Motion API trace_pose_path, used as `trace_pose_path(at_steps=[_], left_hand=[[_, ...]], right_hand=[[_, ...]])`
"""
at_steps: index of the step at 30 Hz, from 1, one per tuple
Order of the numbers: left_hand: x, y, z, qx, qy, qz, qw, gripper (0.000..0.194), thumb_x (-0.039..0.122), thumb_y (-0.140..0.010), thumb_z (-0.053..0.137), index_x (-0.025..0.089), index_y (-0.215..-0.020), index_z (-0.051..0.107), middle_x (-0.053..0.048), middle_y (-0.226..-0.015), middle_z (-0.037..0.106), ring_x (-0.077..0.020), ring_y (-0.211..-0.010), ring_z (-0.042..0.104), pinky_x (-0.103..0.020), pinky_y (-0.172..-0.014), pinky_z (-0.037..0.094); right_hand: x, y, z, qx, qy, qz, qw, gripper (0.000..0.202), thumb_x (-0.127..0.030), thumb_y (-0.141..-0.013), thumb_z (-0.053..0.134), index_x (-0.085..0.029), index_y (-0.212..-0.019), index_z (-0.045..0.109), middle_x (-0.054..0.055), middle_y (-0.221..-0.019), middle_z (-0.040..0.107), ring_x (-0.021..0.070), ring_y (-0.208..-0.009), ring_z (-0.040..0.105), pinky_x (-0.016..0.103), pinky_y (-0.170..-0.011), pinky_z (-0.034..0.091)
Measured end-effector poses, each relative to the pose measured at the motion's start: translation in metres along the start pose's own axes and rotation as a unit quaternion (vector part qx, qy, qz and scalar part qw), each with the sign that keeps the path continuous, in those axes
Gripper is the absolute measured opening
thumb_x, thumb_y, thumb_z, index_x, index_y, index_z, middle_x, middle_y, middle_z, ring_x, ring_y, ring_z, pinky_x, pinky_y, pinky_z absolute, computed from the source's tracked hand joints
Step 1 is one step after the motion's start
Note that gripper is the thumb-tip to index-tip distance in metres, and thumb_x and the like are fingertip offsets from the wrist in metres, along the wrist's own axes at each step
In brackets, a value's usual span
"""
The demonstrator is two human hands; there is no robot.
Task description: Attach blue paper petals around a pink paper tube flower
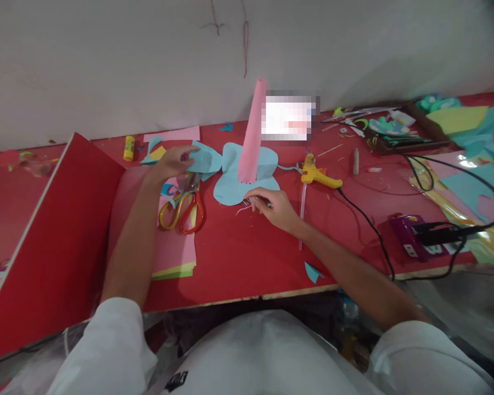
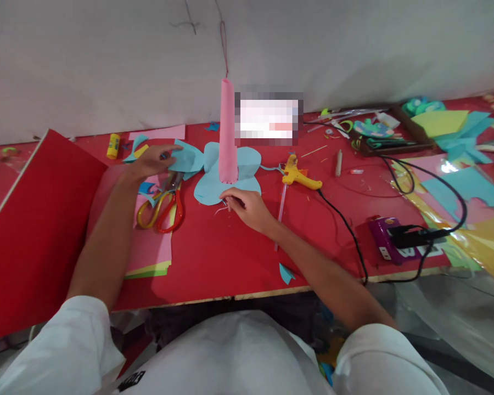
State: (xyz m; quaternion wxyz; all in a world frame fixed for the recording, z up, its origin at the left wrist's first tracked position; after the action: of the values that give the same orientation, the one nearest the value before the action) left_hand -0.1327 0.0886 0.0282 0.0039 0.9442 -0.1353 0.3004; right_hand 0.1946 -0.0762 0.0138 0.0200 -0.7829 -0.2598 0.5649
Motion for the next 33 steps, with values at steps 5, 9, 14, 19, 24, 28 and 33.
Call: trace_pose_path(at_steps=[5, 9, 14, 19, 24, 28, 33], left_hand=[[0.005, -0.015, 0.012, 0.107, -0.005, 0.014, 0.994, 0.028, 0.032, -0.082, 0.065, 0.014, -0.102, 0.074, -0.006, -0.098, 0.074, -0.0158, -0.084, 0.06, -0.03, -0.082, 0.048], [0.012, -0.009, 0.009, 0.036, 0.018, 0.039, 0.998, 0.042, 0.018, -0.072, 0.056, 0.018, -0.108, 0.077, -0.005, -0.107, 0.078, -0.0203, -0.096, 0.066, -0.032, -0.091, 0.051], [0.019, 0.0, 0.003, -0.046, 0.02, 0.032, 0.998, 0.041, 0.024, -0.08, 0.057, 0.019, -0.115, 0.078, -0.005, -0.118, 0.078, -0.0234, -0.107, 0.069, -0.035, -0.099, 0.052], [0.029, -0.002, 0.009, 0.004, -0.055, 0.04, 0.998, 0.029, 0.028, -0.086, 0.066, 0.022, -0.113, 0.076, -0.004, -0.117, 0.077, -0.0223, -0.105, 0.067, -0.036, -0.101, 0.049], [0.042, 0.005, 0.017, 0.002, -0.162, 0.051, 0.985, 0.03, 0.017, -0.092, 0.056, 0.023, -0.115, 0.074, -0.007, -0.124, 0.07, -0.0249, -0.118, 0.058, -0.04, -0.108, 0.041], [0.051, 0.007, 0.023, 0.031, -0.179, 0.013, 0.983, 0.021, 0.031, -0.1, 0.056, 0.018, -0.102, 0.071, -0.007, -0.102, 0.069, -0.0245, -0.111, 0.055, -0.037, -0.102, 0.039], [0.062, 0.009, 0.023, 0.053, -0.19, -0.014, 0.98, 0.024, 0.03, -0.098, 0.051, 0.021, -0.084, 0.068, -0.011, -0.096, 0.07, -0.0295, -0.104, 0.061, -0.041, -0.093, 0.04]], right_hand=[[0.001, 0.0, 0.0, -0.004, 0.001, 0.004, 1.0, 0.029, -0.035, -0.107, 0.05, -0.02, -0.106, 0.074, 0.0, -0.074, 0.069, 0.0111, -0.064, 0.06, 0.026, -0.065, 0.045], [0.001, 0.0, 0.0, -0.003, 0.004, 0.001, 1.0, 0.028, -0.033, -0.106, 0.05, -0.019, -0.107, 0.074, 0.0, -0.074, 0.069, 0.0108, -0.064, 0.06, 0.025, -0.065, 0.045], [0.003, 0.001, 0.001, -0.007, 0.003, 0.005, 1.0, 0.028, -0.034, -0.105, 0.05, -0.019, -0.107, 0.074, 0.0, -0.073, 0.069, 0.011, -0.063, 0.059, 0.026, -0.064, 0.044], [0.002, 0.0, 0.001, -0.009, 0.004, 0.009, 1.0, 0.028, -0.036, -0.105, 0.051, -0.02, -0.105, 0.074, 0.0, -0.073, 0.069, 0.0118, -0.064, 0.06, 0.026, -0.065, 0.044], [0.001, 0.0, 0.001, -0.014, 0.012, 0.005, 1.0, 0.029, -0.036, -0.106, 0.05, -0.02, -0.105, 0.074, 0.0, -0.074, 0.069, 0.0122, -0.064, 0.06, 0.027, -0.066, 0.044], [0.001, 0.001, 0.001, -0.015, 0.013, 0.003, 1.0, 0.029, -0.036, -0.106, 0.05, -0.02, -0.105, 0.075, 0.0, -0.073, 0.069, 0.0118, -0.063, 0.059, 0.026, -0.065, 0.044], [0.001, 0.0, 0.002, -0.018, 0.019, 0.004, 1.0, 0.029, -0.035, -0.105, 0.05, -0.019, -0.105, 0.075, 0.0, -0.073, 0.069, 0.0117, -0.063, 0.059, 0.026, -0.065, 0.044]])
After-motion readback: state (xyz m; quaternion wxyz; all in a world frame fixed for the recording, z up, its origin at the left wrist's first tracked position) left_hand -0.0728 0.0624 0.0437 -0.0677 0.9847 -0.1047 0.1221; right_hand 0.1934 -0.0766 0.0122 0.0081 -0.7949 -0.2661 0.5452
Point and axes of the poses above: each hand's wrist, its own y-axis away from the middle knuckle, its own z-axis out of the palm, x = y × z, the point moved 2 cm from there along -y, towards the middle knuckle
